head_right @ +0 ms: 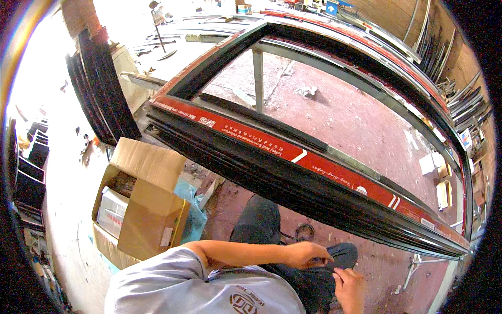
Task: The person installs a black rubber seal into the groove of a window frame. They use shears to cut the seal to length and then press it into place along the frame's edge.
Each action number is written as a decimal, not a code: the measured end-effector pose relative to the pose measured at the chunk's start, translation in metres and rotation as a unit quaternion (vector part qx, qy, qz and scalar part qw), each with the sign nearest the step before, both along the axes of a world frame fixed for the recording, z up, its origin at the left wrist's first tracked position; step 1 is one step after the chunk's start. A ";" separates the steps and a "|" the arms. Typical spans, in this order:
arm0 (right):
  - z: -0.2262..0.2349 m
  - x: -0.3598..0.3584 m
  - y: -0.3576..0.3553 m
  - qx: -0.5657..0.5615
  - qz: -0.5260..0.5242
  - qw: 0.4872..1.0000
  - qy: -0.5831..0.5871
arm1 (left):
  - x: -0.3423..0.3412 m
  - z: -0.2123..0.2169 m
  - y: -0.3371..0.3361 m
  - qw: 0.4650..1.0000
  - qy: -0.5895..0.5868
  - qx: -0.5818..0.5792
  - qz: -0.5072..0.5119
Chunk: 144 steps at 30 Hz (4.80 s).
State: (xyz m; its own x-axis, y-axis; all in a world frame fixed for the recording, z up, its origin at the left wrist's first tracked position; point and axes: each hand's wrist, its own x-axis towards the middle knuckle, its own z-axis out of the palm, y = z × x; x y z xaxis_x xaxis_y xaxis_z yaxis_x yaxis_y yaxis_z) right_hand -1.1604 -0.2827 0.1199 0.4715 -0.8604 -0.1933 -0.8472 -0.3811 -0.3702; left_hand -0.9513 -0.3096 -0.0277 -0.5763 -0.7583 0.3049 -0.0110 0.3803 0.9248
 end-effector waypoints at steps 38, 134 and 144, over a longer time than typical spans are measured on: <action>-0.063 0.042 -0.035 0.007 -0.175 0.838 -0.516 | 0.054 0.056 0.037 0.901 0.234 0.330 0.156; -0.128 0.058 -0.005 0.211 -0.290 0.835 -0.417 | 0.046 0.078 0.042 0.751 0.454 0.415 0.241; -0.132 0.062 -0.003 0.237 -0.291 0.809 -0.452 | 0.046 0.088 0.042 0.742 0.465 0.421 0.236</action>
